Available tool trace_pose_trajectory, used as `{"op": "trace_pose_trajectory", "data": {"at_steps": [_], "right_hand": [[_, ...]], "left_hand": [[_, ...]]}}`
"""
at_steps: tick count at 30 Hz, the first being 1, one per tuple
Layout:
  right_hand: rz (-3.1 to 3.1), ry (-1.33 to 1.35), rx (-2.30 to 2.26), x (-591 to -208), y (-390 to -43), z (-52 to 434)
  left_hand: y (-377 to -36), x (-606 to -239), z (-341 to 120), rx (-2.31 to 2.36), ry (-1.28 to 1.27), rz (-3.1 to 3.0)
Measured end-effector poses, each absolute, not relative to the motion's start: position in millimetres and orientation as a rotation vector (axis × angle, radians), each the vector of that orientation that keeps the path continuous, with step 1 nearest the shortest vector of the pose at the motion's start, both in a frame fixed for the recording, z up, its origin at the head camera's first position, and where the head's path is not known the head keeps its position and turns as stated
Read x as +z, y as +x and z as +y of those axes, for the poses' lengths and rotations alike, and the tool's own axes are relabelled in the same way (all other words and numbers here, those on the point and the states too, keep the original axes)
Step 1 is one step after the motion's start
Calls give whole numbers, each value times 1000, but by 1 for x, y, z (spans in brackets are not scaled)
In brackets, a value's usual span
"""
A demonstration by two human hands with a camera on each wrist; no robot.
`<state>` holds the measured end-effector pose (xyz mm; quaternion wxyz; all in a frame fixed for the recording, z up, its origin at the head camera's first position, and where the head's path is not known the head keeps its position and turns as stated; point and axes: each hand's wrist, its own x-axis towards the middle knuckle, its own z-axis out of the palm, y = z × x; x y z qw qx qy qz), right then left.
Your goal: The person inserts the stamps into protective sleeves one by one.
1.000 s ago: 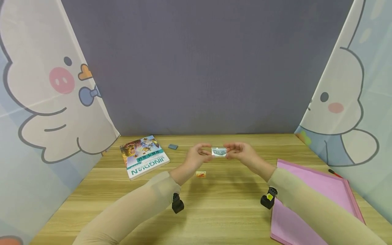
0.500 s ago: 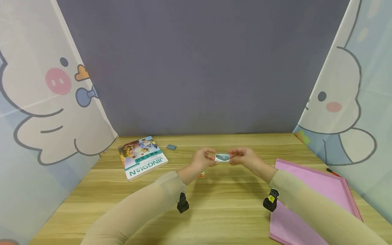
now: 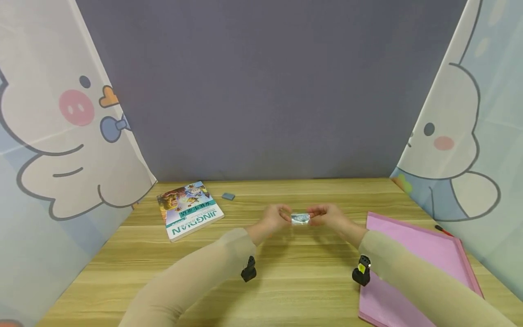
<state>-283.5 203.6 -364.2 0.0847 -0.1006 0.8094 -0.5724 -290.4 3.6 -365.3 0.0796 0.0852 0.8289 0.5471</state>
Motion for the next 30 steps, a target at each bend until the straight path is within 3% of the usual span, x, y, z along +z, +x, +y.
{"op": "trace_pose_trajectory", "data": {"at_steps": [30], "right_hand": [[2524,-140,-1578,-391,-287,200]], "left_hand": [[-298,-391,24,1239,183,2727]]}}
